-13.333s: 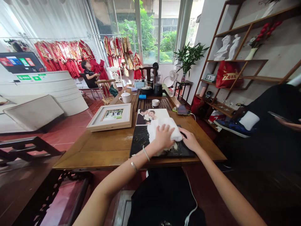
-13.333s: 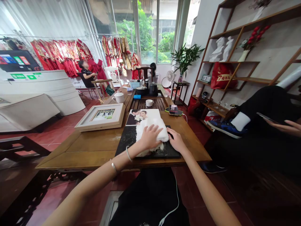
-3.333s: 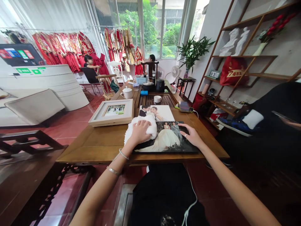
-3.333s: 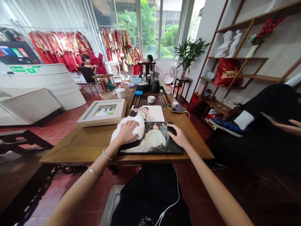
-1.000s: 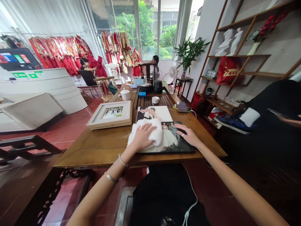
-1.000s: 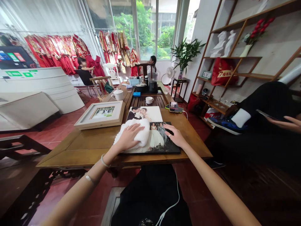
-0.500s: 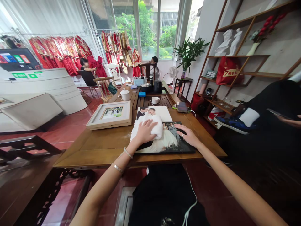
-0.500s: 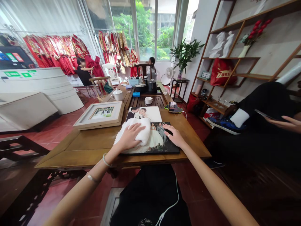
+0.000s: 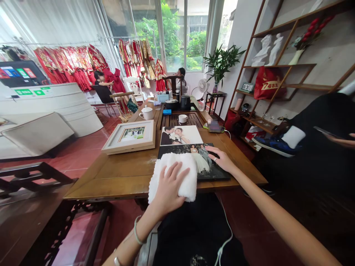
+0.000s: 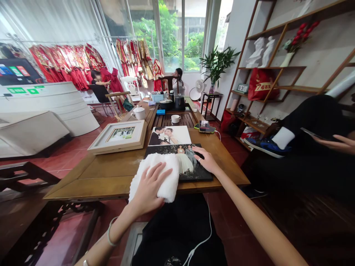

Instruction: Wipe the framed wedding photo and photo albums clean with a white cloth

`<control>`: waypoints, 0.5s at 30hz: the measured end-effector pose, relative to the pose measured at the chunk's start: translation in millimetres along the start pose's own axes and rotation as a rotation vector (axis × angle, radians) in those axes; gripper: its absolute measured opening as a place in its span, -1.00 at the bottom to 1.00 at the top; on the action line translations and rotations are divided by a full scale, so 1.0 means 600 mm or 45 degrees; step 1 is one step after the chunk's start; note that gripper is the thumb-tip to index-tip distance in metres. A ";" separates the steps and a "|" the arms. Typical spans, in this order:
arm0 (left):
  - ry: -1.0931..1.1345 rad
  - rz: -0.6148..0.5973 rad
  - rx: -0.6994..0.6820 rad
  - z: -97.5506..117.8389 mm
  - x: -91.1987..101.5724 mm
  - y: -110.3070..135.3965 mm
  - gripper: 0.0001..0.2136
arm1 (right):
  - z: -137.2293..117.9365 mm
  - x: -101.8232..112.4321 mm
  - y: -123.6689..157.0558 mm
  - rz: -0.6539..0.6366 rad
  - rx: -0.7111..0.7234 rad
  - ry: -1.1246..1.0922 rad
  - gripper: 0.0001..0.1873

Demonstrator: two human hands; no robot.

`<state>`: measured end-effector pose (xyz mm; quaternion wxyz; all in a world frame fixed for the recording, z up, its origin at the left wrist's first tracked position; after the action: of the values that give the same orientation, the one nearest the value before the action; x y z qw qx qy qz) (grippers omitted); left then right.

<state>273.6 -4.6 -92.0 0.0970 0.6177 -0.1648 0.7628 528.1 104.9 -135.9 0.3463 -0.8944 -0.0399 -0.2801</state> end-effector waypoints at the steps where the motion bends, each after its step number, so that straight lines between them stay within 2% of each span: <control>1: 0.001 -0.002 0.006 0.003 -0.001 0.001 -0.24 | 0.000 0.000 0.000 0.000 0.005 -0.003 -0.66; 4: -0.010 -0.041 -0.001 0.008 0.000 -0.014 -0.27 | 0.000 0.001 0.000 -0.002 0.005 0.002 -0.66; 7: -0.035 -0.071 -0.046 0.009 0.003 -0.048 -0.29 | 0.000 0.001 0.000 -0.002 0.000 0.013 -0.66; 15: -0.127 -0.065 -0.093 0.009 -0.009 -0.178 -0.36 | 0.003 0.000 0.000 0.005 0.010 0.011 -0.65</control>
<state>317.6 92.8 -82.3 0.1307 0.6548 -0.1813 0.7220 529.1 105.8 -136.8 0.3507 -0.8919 -0.0375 -0.2832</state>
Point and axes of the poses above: each hand's wrist, its own y-axis away from the middle knuckle, its own x-axis out of the back of the hand, z = x × y, the point moved 5 cm from there along -y, towards the middle knuckle, and after that the axes turned 13 degrees about x, right-handed, at the moved point
